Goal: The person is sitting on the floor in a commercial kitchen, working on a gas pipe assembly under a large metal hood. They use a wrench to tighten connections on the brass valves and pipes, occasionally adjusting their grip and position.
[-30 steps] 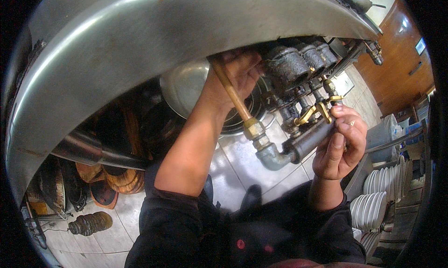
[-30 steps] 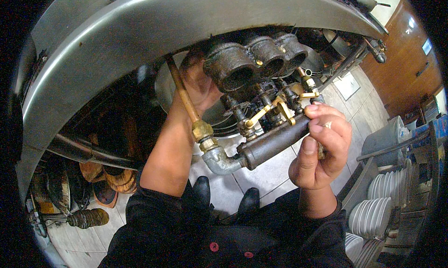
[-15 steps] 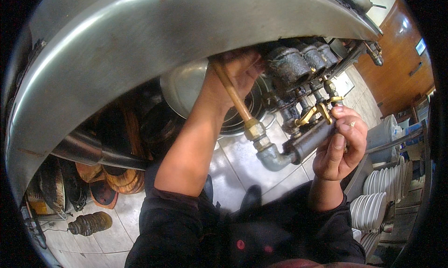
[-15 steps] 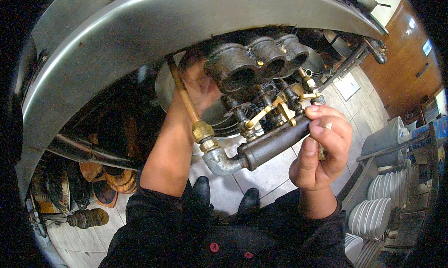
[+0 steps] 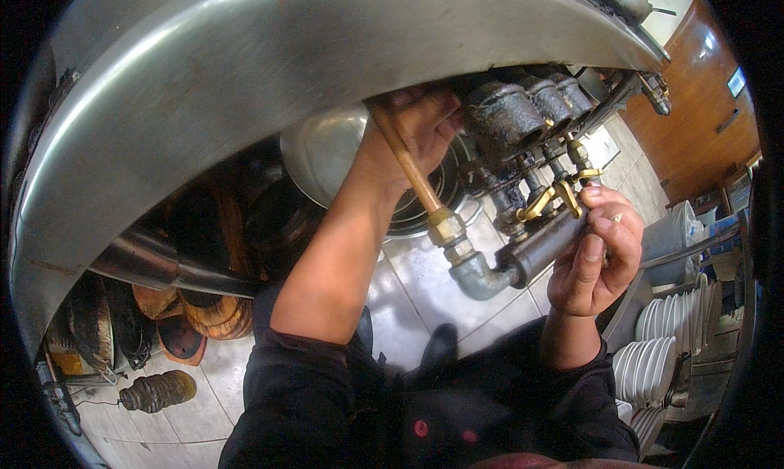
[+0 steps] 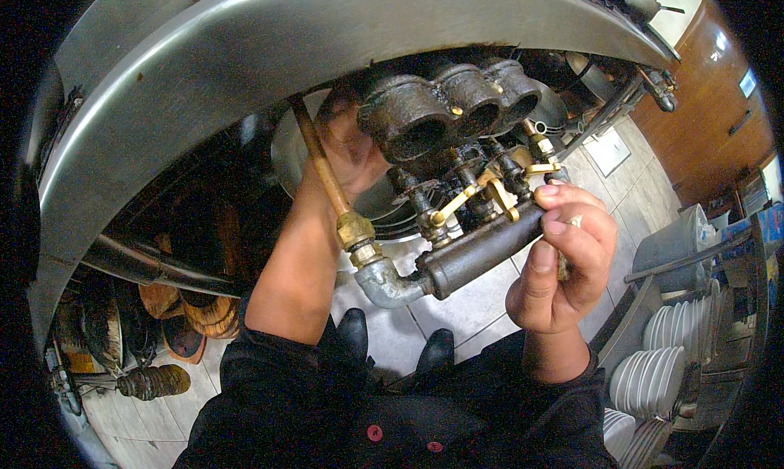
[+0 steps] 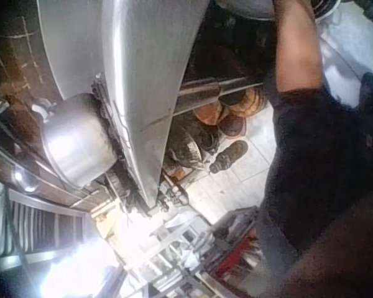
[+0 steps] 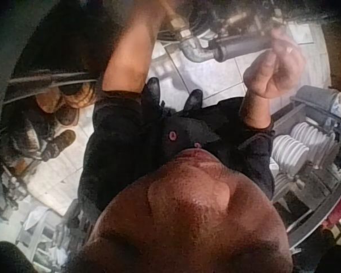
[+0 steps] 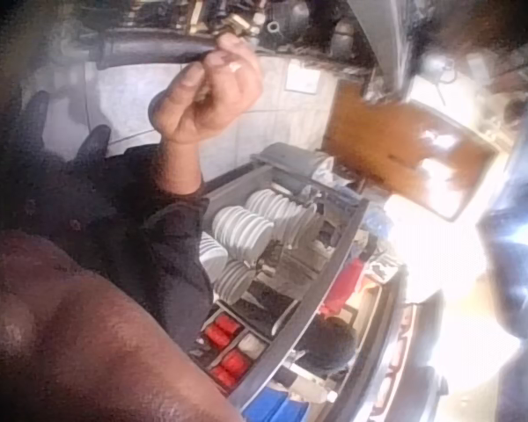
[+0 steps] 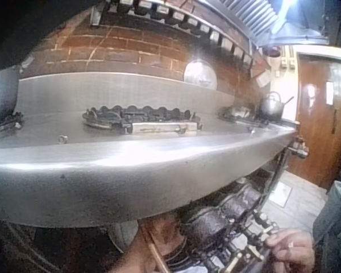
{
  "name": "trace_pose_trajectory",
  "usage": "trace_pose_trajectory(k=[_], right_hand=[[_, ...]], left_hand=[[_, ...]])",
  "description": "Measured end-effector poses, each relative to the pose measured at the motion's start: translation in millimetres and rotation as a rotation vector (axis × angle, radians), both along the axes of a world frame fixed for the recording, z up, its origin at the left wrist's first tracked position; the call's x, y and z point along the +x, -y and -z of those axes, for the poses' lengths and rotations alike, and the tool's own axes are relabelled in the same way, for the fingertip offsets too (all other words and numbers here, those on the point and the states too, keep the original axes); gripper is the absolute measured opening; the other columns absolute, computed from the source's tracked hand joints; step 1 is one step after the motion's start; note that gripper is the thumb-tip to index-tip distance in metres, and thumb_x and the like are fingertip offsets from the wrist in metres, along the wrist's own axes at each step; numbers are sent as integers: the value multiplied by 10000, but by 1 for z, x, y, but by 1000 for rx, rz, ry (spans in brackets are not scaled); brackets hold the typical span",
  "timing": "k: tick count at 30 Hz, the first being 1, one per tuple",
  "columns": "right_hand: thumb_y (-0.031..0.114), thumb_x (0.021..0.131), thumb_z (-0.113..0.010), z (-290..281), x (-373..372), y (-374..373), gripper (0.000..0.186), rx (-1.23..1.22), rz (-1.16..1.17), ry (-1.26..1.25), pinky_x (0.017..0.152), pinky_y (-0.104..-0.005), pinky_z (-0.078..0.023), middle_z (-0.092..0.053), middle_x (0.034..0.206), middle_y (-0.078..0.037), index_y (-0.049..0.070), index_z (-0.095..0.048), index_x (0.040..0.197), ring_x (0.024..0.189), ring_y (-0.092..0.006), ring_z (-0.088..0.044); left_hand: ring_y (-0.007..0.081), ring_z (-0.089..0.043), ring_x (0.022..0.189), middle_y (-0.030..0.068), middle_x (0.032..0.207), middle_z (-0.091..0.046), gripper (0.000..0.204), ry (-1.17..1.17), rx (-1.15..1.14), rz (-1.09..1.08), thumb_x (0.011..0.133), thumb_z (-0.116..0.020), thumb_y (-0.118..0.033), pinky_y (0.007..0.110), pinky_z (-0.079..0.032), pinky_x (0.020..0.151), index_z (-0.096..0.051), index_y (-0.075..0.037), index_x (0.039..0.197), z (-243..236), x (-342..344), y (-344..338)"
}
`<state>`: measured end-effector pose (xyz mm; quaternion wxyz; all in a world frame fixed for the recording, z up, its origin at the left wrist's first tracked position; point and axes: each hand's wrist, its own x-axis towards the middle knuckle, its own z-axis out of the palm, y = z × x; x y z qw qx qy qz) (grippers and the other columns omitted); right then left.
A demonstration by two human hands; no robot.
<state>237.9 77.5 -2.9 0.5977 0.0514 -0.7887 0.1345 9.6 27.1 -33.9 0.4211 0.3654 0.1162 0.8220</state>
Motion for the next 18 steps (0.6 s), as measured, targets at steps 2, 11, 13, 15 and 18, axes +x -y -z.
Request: trace_pose_trajectory(k=[2,11,13,15,18], right_hand=[[93,875,-510,-1,1,0,137,0,8,0,855,-449,-458,-508,918,-141,14,-509,987,911,-296,-574],[85,879,-502,-1,1,-1,146,2,-11,9,864,-447,-453,-517,936,-147,20,-512,1010,923,-294,-571],[84,879,-501,-1,0,0,146,2,-15,10,865,-446,-453,-517,938,-147,19,-513,1010,924,-294,-571],[83,879,-500,-1,0,0,146,4,-8,13,863,-444,-454,-516,938,-146,18,-513,1009,923,-293,-571],[81,879,-497,0,1,-1,144,9,-5,8,861,-442,-456,-517,939,-146,16,-513,1006,922,-293,-571]], left_hand=[[191,-588,926,76,1016,-612,261,-14,23,17,811,-634,-42,316,-484,804,-579,-64,1065,-5,4,1],[196,-584,918,67,1014,-596,244,12,-65,-17,803,-623,-24,324,-485,777,-573,-62,1038,-7,5,3],[193,-583,920,67,1010,-593,238,11,-13,-20,803,-624,-26,328,-483,772,-570,-62,1032,-5,4,2],[190,-582,922,68,1009,-591,234,17,-2,-12,805,-622,-26,332,-483,768,-569,-61,1030,-4,2,2],[189,-583,919,68,1009,-592,232,23,-30,8,810,-617,-22,336,-483,764,-570,-65,1034,-4,3,2]])
